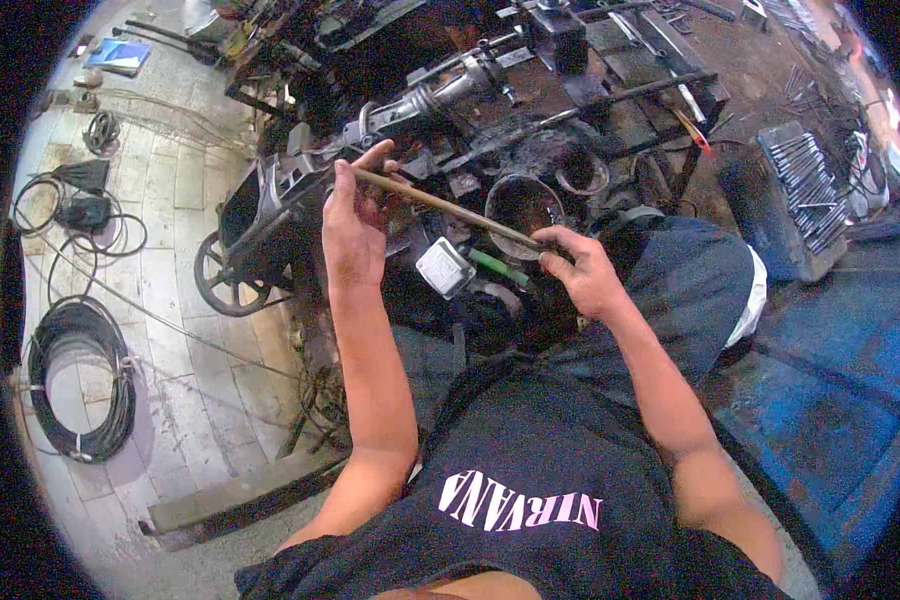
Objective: Marking and bending a metal rod using a manual fabrication machine.
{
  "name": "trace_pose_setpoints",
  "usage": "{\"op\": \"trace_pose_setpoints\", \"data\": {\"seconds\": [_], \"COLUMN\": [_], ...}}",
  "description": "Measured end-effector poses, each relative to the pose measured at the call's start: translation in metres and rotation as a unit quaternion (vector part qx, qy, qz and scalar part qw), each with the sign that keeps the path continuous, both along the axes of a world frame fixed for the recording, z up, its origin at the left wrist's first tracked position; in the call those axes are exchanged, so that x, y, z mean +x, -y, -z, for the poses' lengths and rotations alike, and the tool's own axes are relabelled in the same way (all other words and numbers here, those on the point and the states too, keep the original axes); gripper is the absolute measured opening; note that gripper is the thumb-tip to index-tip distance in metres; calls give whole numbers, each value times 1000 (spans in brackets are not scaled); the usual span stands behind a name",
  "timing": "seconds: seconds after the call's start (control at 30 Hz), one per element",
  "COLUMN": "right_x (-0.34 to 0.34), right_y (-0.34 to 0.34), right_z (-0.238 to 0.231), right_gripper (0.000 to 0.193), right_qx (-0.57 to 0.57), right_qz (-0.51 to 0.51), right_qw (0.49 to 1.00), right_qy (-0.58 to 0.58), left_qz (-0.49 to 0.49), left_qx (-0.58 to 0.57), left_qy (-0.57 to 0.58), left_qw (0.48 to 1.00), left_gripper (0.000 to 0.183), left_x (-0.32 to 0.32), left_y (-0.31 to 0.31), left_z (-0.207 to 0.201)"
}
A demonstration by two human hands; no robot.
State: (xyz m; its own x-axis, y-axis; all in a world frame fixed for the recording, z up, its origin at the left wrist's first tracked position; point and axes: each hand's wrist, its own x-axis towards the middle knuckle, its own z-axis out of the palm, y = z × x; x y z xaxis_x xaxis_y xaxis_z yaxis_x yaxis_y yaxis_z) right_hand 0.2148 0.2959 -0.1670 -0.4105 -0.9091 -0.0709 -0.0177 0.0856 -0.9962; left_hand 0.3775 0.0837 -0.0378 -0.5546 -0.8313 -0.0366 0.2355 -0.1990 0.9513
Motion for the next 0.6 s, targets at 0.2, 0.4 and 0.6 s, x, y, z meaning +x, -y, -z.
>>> {"op": "trace_pose_setpoints", "data": {"seconds": [0.2, 0.4, 0.6], "right_x": [-41, -111, -136], "right_y": [7, 7, 11], "right_z": [-19, -10, -25], "right_gripper": [28, 32, 47], "right_qx": [-15, -77, -167], "right_qz": [-6, 75, 107], "right_qw": [997, 993, 931], "right_qy": [-80, -55, 308], "left_qz": [-39, -106, -128], "left_qx": [-99, -29, 75], "left_qy": [55, 1, -66], "left_qw": [993, 994, 987], "left_gripper": [56, 52, 44], "left_x": [-29, -59, -68], "left_y": [-11, -8, -6], "left_z": [-8, -9, 8]}}
